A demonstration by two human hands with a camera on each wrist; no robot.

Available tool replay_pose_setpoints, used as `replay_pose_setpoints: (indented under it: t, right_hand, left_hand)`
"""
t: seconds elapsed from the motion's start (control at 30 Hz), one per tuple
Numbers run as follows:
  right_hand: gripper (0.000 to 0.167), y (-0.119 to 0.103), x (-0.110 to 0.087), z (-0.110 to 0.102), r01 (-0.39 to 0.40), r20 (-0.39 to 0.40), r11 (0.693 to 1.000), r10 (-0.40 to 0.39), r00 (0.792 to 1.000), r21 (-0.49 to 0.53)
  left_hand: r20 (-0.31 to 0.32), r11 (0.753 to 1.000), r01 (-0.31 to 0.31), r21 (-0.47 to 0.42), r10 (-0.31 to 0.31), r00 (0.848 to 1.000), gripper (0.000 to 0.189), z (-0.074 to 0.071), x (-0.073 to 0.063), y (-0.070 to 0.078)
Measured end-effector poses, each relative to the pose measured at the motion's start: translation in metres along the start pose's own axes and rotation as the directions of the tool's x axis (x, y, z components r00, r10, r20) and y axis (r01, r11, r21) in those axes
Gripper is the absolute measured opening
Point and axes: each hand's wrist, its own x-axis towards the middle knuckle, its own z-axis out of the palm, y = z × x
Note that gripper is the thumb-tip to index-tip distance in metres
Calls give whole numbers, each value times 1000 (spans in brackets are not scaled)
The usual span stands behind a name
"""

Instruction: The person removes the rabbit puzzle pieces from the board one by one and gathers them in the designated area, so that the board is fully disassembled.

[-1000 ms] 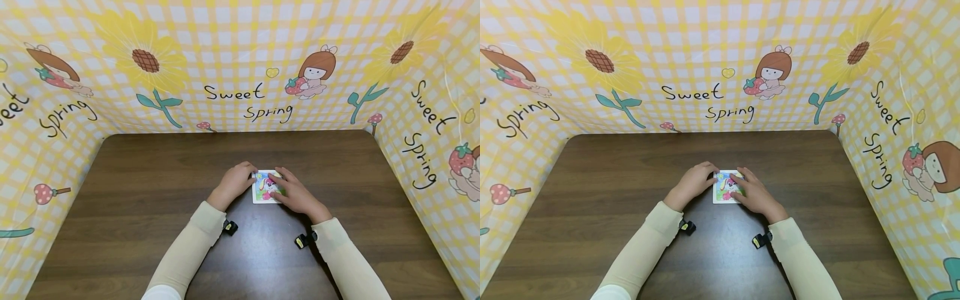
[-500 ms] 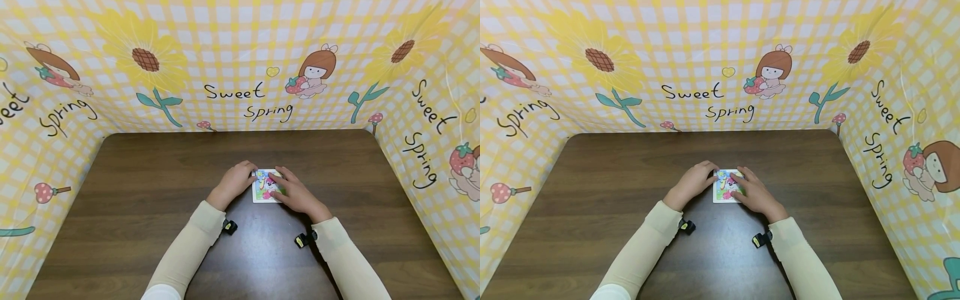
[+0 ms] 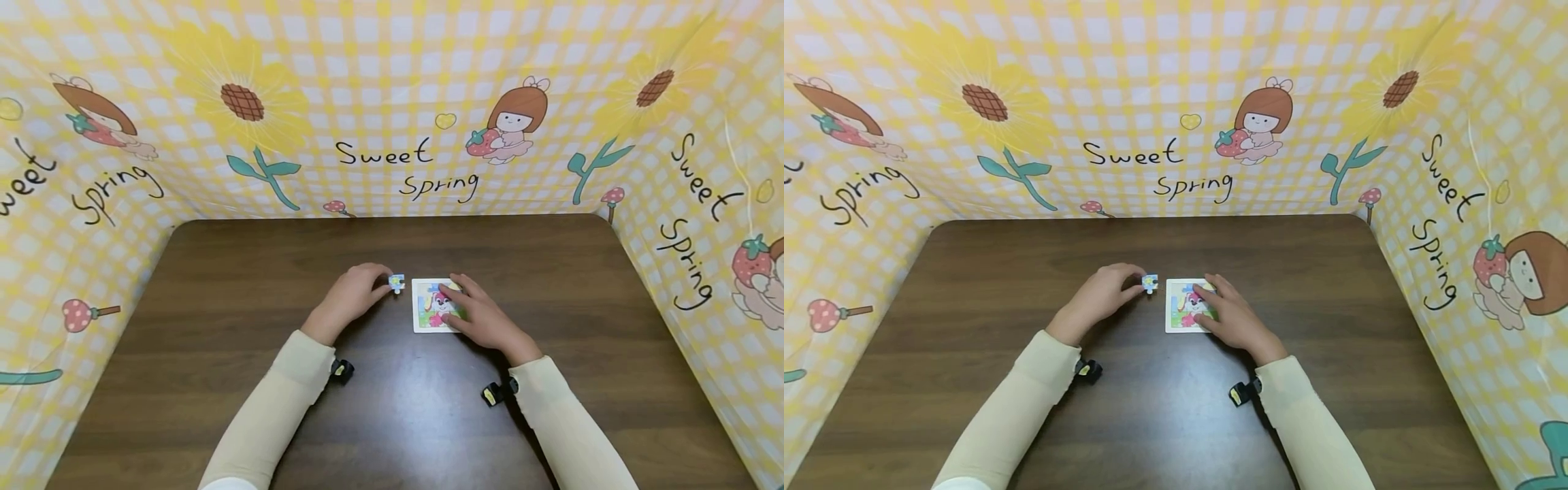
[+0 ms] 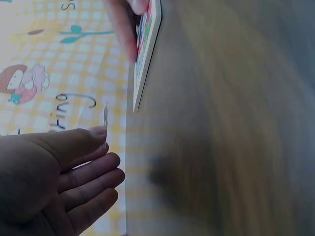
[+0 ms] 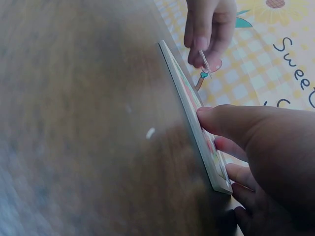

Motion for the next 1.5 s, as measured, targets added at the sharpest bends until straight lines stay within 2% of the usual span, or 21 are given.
replay_pose_setpoints:
  t: [0.2,0.3,0.6,0.77,0.9,1.07,1.27,1.5]
  right_hand:
    - [64,2,1,0,3,0,1000,-3,1000,-4]
    - [63,3,2,0,5,0,1000,-5,1000,-10]
    - [63,5,2,1,-13,4,1000,13,1000,0]
    - [63,3,3,3,-2,7,1000,2,1000,-2]
    - [63,3,4,3,0,2,1000,0,1000,-9]
    - [64,4,3,1,13,-8,1000,-13,1000,-11]
    - [64,4,1,-1,8,-4,1000,-8,1000,0]
    - [63,4,0,1,15,-7,1000,-15,1000,5]
  left_hand:
    - [4,1000,16,-3,-16,1000,28,-9,-12,-24]
    - [14,999,32,2,-32,999,28,-10,-17,-30]
    - [40,998,-24,54,22,999,31,-6,-12,-19]
    - [43,998,-22,65,19,999,31,-5,-13,-22]
    - [23,999,-18,48,17,1000,29,-10,-20,-33]
    - [0,1000,-12,10,12,1000,28,-19,-36,-53]
    - [-17,1000,12,17,-12,1000,28,-26,-52,-77]
    - [-23,999,19,28,-18,1000,30,-32,-60,-90]
